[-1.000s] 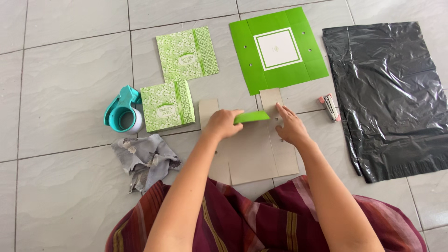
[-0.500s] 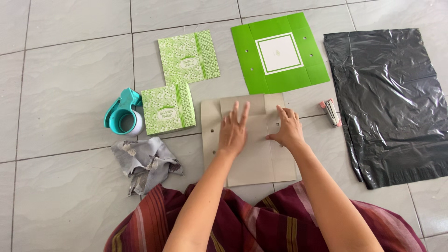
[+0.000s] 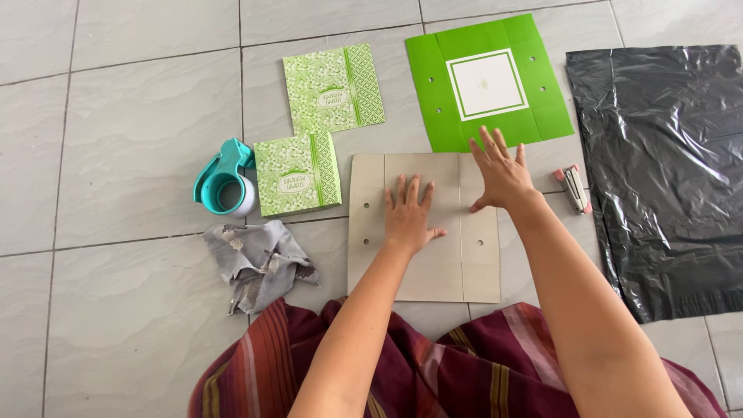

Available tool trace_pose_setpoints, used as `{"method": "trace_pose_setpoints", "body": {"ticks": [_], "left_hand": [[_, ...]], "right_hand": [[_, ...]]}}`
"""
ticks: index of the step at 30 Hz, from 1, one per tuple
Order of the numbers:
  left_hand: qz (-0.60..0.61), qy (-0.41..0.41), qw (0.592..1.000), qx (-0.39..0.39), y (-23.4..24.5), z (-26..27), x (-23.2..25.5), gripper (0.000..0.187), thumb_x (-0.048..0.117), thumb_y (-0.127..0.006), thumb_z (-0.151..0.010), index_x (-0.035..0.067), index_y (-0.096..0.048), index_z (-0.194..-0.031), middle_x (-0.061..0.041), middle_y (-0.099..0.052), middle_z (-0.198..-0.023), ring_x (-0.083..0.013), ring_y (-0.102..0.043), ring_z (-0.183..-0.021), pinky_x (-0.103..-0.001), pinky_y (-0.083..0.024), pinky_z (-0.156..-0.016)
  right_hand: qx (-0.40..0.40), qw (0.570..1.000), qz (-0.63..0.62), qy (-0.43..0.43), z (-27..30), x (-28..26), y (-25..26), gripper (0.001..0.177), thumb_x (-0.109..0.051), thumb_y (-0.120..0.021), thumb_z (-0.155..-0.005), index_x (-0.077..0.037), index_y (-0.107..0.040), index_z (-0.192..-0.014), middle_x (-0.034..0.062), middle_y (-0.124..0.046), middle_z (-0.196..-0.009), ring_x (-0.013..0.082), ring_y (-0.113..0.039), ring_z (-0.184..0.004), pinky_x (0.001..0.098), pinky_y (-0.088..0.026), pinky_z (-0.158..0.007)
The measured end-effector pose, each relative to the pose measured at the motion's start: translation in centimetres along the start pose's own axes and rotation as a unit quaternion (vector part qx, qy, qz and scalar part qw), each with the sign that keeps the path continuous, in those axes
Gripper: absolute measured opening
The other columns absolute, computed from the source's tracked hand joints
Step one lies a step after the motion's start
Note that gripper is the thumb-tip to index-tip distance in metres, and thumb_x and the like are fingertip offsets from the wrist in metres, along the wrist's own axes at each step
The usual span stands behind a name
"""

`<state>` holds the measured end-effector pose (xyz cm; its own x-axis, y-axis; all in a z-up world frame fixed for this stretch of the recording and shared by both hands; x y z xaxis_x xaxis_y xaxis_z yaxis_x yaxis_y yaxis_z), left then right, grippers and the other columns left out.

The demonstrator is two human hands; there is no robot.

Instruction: The person folds a flat cardboard piece into a box shape, aligns the green side flaps, and secures the corners with a stapler. The person then lifts and inspects the assembled box.

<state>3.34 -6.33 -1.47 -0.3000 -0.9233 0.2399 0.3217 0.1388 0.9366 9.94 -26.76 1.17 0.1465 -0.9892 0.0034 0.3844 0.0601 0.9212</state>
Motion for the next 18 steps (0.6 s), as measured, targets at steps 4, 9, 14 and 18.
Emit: {"method": "trace_pose_setpoints", "body": {"ticks": [4, 9, 14, 18], "left_hand": [[-0.007, 0.008, 1.0, -0.011, 0.0, -0.2, -0.3, 0.113, 0.07, -0.076, -0.072, 0.022, -0.025, -0.161, -0.01, -0.016, -0.168, -0.0359, -0.008, -0.156, -0.062, -0.014, -0.124], [0.002, 0.022, 0.999, -0.023, 0.8, -0.4, 0.2, 0.114, 0.072, -0.075, -0.07, 0.024, -0.022, -0.159, -0.008, -0.01, -0.167, -0.0346, -0.005, -0.155, -0.062, -0.013, -0.122], [-0.024, 0.043, 0.996, -0.068, 1.2, -0.3, 0.7, 0.115, 0.066, -0.077, -0.075, 0.016, -0.02, -0.162, -0.009, -0.009, -0.17, -0.0335, -0.008, -0.157, -0.063, -0.016, -0.124], [-0.054, -0.033, 0.998, -0.021, 0.1, -1.5, 2.4, 0.123, 0.04, -0.086, -0.073, 0.009, -0.011, -0.165, -0.006, -0.006, -0.173, -0.0249, -0.013, -0.157, -0.051, -0.018, -0.128]], "right_hand": [[-0.016, 1.0, 0.017, -0.004, 0.1, -1.5, 0.9, 0.151, -0.045, -0.104, -0.046, -0.018, -0.014, -0.164, 0.0038, -0.036, -0.154, 0.0237, -0.033, -0.147, 0.065, -0.012, -0.124], [0.123, 0.992, 0.033, 0.005, 3.4, -2.6, 1.8, 0.132, -0.04, -0.101, -0.048, -0.013, -0.032, -0.158, 0.0064, -0.049, -0.132, 0.024, -0.049, -0.133, 0.0578, -0.025, -0.124], [0.212, 0.976, -0.025, 0.034, 7.9, -3.1, 0.6, 0.08, -0.018, -0.089, -0.069, -0.011, -0.051, -0.139, 0.0063, -0.052, -0.134, 0.0251, -0.051, -0.131, 0.0527, -0.033, -0.122], [0.258, 0.964, 0.003, 0.069, 9.9, -3.4, -1.1, 0.06, 0.001, -0.073, -0.077, -0.007, -0.053, -0.133, 0.0073, -0.055, -0.143, 0.0245, -0.048, -0.138, 0.054, -0.032, -0.12]]}}
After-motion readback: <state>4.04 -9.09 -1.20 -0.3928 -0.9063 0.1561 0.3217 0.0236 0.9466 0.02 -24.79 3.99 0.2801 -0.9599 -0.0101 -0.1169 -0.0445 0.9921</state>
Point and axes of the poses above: each hand's wrist, its own z-axis away from the middle knuckle, its own y-axis out of the back of the hand, x = y × z, the point moved 2 cm from there along -z, towards the middle knuckle
